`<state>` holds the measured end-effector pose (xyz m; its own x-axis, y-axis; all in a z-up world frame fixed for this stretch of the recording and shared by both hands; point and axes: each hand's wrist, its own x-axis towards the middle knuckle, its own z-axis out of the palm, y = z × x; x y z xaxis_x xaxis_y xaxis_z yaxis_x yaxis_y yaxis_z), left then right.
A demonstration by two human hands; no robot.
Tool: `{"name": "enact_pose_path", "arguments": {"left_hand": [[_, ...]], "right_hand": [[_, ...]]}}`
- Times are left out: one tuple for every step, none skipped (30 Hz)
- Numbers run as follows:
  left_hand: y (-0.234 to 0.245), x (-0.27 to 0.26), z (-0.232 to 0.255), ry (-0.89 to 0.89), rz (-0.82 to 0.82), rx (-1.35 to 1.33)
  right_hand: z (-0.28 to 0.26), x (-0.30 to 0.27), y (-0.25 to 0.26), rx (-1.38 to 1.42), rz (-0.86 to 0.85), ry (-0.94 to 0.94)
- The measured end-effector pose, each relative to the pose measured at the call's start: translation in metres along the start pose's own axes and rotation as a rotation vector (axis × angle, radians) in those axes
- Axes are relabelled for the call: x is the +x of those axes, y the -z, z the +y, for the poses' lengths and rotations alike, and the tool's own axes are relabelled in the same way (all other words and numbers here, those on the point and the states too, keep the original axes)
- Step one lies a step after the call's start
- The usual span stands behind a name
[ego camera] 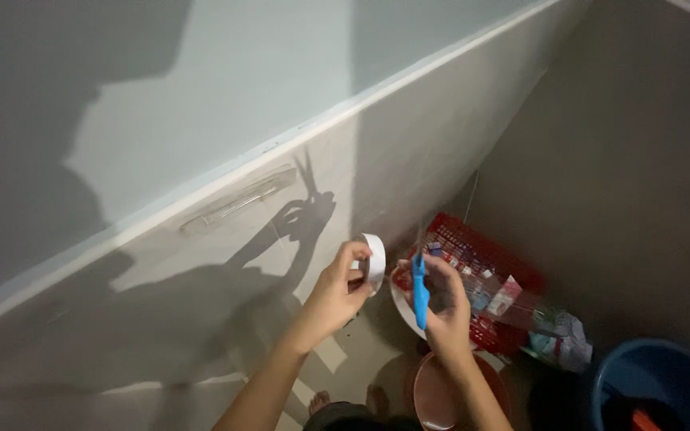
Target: The person cuts a strip of white tape with blue scissors and applies it to a clear plastic fixture mounted on a tiled wall. They smooth the tape over the fixture, then briefly move away to cut another piece before returning to apply more tape to the same fixture.
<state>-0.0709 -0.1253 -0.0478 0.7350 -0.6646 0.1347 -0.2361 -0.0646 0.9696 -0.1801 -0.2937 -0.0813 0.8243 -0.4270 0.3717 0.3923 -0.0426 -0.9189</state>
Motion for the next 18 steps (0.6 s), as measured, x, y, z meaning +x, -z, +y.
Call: {"name": "enact_pose_path", "arguments": {"left_hand": [[-0.002, 0.0, 0.002, 0.0, 0.0, 0.001], [-0.004, 0.0, 0.004, 0.03, 0.024, 0.007], [-0.005, 0.001, 0.006, 0.057, 0.047, 0.015], [-0.007, 0.001, 0.005, 0.054, 0.047, 0.017], [-0.009, 0.001, 0.003, 0.044, 0.049, 0.038], [-0.011, 0.001, 0.0, 0.033, 0.05, 0.06], [-0.011, 0.002, 0.002, 0.032, 0.052, 0.061], [-0.011, 0.003, 0.004, 0.071, 0.043, 0.138], [-0.011, 0.004, 0.006, 0.11, 0.034, 0.216], [-0.011, 0.003, 0.002, 0.109, 0.035, 0.217], [-0.011, 0.003, -0.001, -0.036, 0.06, 0.227], [-0.012, 0.002, -0.005, -0.181, 0.084, 0.236], [-0.012, 0.001, -0.002, -0.182, 0.084, 0.238], [-0.011, 0.001, 0.0, -0.083, 0.07, 0.212], [-0.011, 0.0, 0.003, 0.016, 0.056, 0.185], [-0.012, 0.001, -0.001, 0.016, 0.056, 0.186], [-0.012, 0.001, -0.005, -0.048, 0.065, 0.222], [-0.012, 0.001, -0.008, -0.113, 0.074, 0.259]], "right_hand": [[-0.001, 0.002, -0.001, 0.001, 0.0, 0.0], [-0.002, 0.005, -0.002, -0.019, -0.016, -0.036], [-0.003, 0.008, -0.003, -0.039, -0.031, -0.068], [0.004, 0.008, -0.001, -0.038, -0.031, -0.065], [0.011, 0.009, 0.001, -0.045, -0.057, -0.044], [0.018, 0.01, 0.002, -0.053, -0.083, -0.023], [0.019, 0.011, 0.002, -0.052, -0.084, -0.021], [0.02, 0.011, 0.003, -0.102, -0.067, -0.032], [0.021, 0.012, 0.003, -0.153, -0.049, -0.043], [0.019, 0.013, 0.003, -0.152, -0.049, -0.042], [0.016, 0.014, 0.003, -0.133, -0.063, -0.058], [0.014, 0.015, 0.003, -0.115, -0.076, -0.075], [0.015, 0.016, 0.004, -0.114, -0.075, -0.074], [0.016, 0.017, 0.005, -0.047, -0.072, -0.074], [0.016, 0.018, 0.006, 0.018, -0.069, -0.073], [0.012, 0.019, 0.003, 0.019, -0.068, -0.072], [0.008, 0.021, 0.001, -0.018, -0.052, -0.14], [0.004, 0.022, -0.001, -0.054, -0.036, -0.208]]}}
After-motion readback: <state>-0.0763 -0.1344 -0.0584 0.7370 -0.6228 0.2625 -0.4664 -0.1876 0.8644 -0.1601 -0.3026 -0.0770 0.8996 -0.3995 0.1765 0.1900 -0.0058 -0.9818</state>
